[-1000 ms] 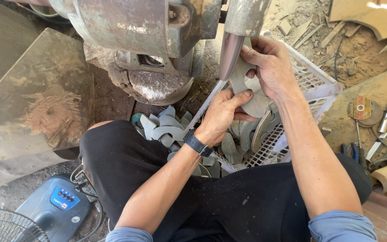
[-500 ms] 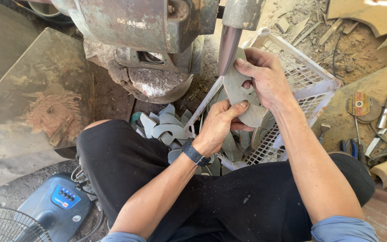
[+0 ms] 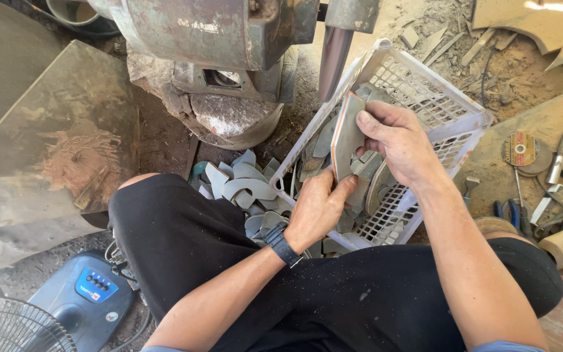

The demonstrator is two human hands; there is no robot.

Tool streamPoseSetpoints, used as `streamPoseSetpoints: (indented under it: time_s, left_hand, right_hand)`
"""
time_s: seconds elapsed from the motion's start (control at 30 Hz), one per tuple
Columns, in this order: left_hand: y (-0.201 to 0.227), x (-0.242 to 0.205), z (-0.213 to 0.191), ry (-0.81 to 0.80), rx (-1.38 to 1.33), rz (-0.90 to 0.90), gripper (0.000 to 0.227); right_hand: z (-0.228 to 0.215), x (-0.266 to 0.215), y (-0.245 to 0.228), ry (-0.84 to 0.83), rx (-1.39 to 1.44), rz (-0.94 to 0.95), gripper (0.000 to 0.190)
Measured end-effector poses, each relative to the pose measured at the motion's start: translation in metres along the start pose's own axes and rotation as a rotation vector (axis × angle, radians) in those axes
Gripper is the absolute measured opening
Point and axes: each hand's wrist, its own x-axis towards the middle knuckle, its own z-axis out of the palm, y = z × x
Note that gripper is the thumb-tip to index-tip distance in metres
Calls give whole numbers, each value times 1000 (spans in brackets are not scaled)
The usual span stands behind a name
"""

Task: The person sits cross-legged and uses a belt sander to smooth the edges of small, gray, curved wooden pieces. They handle each piece one at a time, pressing it against the moving belt, then place the finished pieces into a white plastic crate.

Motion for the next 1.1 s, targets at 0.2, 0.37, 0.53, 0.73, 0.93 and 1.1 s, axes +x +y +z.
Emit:
streamPoseSetpoints:
  time_s: [0.2,0.37,0.53,0.73,0.93,1.1]
  left_hand:
    - [-1,4,-1,-186,-606,183,43]
    - [-9,8,-12,-522,-1054,102,49]
    - [-1,8,-19,-464,-1144,-3,51]
    - [5,11,-26,-247,-740,62,42]
    - [2,15,-33,-212,-712,62,39]
    - [5,22,-36,-188,-716,44,37]
  right_hand:
    - [2,-9,-8,-9,215,-41,34]
    - [5,-10,-1,-150,322,-63,43]
    - [-8,8,4,-29,264,-62,38]
    - [-11,24,1,-9,94,-81,33]
    - [-5,38,-3,-54,12,-75,31]
    - [-6,48,0,-38,56,-108,27]
